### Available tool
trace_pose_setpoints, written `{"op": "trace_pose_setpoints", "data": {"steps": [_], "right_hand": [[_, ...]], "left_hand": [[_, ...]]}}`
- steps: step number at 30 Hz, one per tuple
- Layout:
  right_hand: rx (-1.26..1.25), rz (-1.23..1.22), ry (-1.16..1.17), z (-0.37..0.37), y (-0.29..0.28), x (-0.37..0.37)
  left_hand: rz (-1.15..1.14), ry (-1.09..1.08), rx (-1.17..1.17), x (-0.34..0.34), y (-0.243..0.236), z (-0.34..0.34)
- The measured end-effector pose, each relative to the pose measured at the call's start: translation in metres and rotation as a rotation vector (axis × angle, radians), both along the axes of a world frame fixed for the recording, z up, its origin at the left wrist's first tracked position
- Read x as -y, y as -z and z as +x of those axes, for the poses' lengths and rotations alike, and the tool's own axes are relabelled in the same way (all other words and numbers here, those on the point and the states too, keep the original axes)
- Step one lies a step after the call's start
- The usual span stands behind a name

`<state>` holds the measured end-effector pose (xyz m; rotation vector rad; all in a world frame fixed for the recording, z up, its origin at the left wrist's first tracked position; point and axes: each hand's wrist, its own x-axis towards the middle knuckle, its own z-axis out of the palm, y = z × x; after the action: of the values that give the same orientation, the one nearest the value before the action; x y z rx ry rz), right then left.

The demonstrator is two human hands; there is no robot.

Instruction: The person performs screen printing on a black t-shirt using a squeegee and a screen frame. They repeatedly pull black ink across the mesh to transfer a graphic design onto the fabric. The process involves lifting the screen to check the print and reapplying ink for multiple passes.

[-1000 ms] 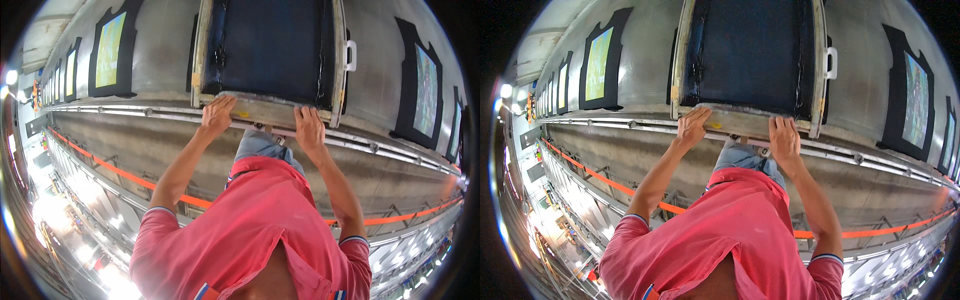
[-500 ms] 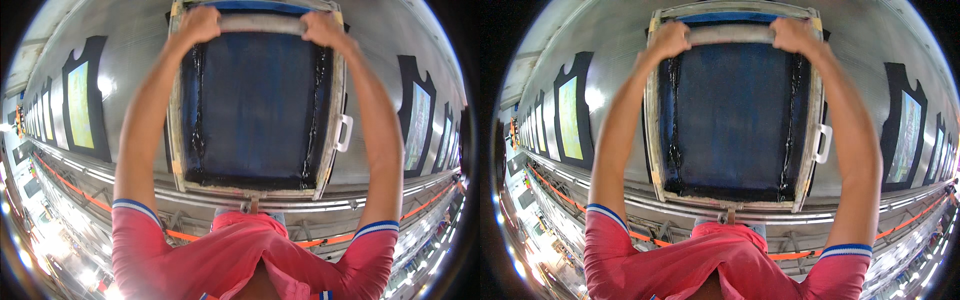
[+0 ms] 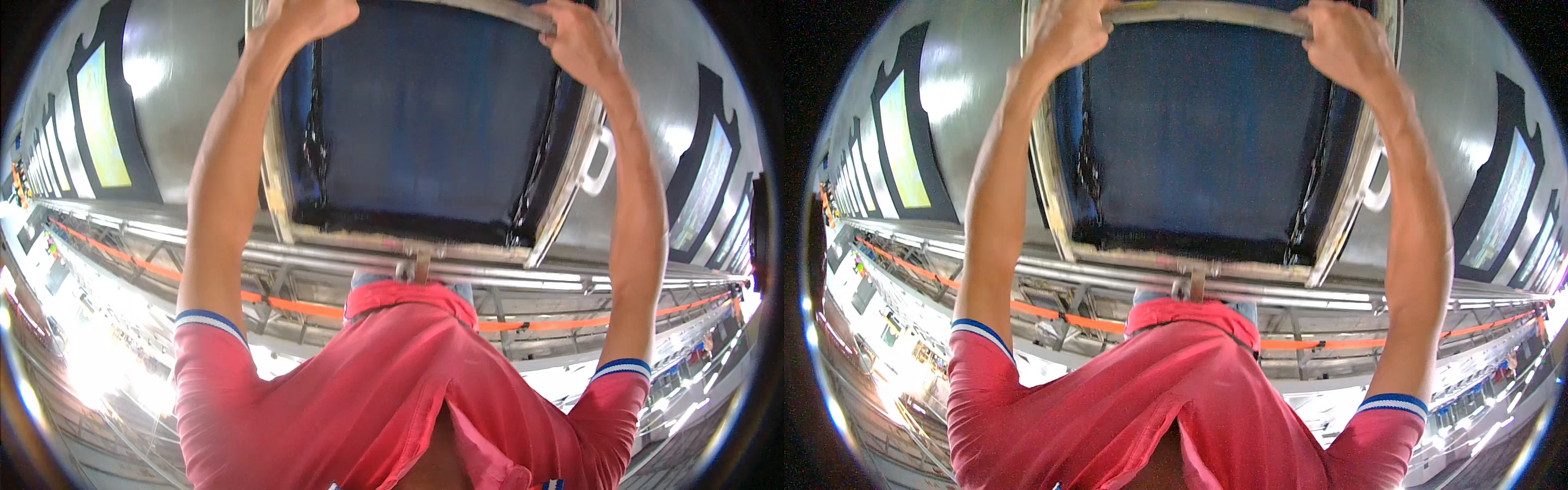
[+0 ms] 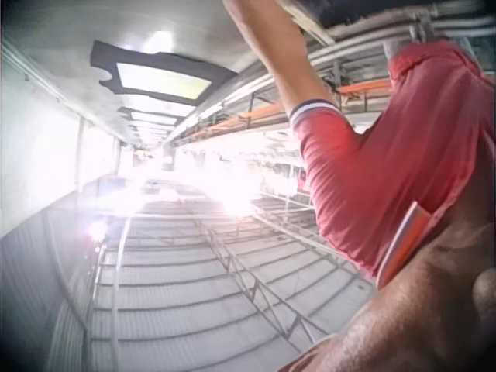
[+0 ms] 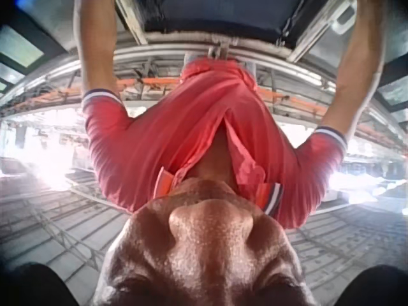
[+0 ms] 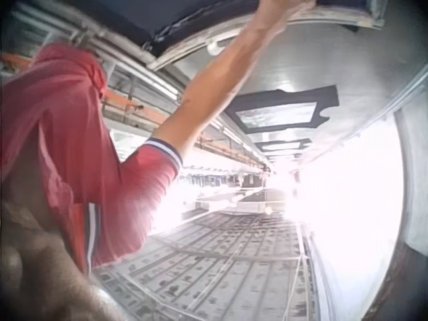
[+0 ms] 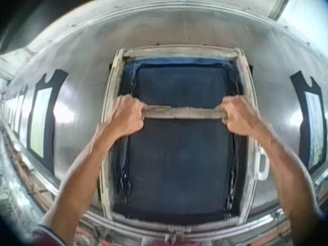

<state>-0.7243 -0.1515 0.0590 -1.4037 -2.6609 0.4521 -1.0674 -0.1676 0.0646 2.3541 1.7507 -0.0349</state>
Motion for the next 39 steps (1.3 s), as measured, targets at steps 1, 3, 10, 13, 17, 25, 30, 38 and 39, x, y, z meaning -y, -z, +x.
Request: {"op": "trace_pose_setpoints", "data": {"steps": [1, 3, 10, 13, 17, 25, 30, 38, 39], "right_hand": [[0.029, -0.034, 0.007, 0.002, 0.001, 0.035], [0.065, -0.104, 0.028, 0.002, 0.0, 0.106], [0.009, -0.146, 0.038, -0.001, -0.023, 0.317], [-0.01, -0.146, 0.055, -0.002, -0.023, 0.343], [-0.003, -0.21, 0.084, 0.002, -0.032, 0.309], [0.091, -0.066, 0.124, -0.002, -0.029, 0.051], [0.156, 0.027, -0.012, -0.003, -0.01, -0.139], [0.007, -0.039, 0.034, 0.003, -0.004, -0.156], [0.013, 0.001, 0.014, 0.001, -0.003, -0.139]], "left_hand": [[-0.064, 0.002, -0.074, 0.034, -0.001, 0.0], [-0.151, 0.003, -0.125, 0.104, -0.001, 0.0], [-0.226, -0.114, 0.109, 0.329, -0.006, 0.008], [-0.234, -0.119, 0.128, 0.349, -0.013, 0.006], [-0.328, -0.085, 0.018, 0.303, -0.036, 0.011], [-0.12, -0.043, -0.04, 0.048, -0.03, 0.002], [0.083, 0.01, -0.097, -0.124, -0.017, -0.011], [0.176, 0.059, 0.004, -0.148, 0.012, -0.007], [0.158, 0.056, 0.002, -0.128, 0.015, -0.01]]}}
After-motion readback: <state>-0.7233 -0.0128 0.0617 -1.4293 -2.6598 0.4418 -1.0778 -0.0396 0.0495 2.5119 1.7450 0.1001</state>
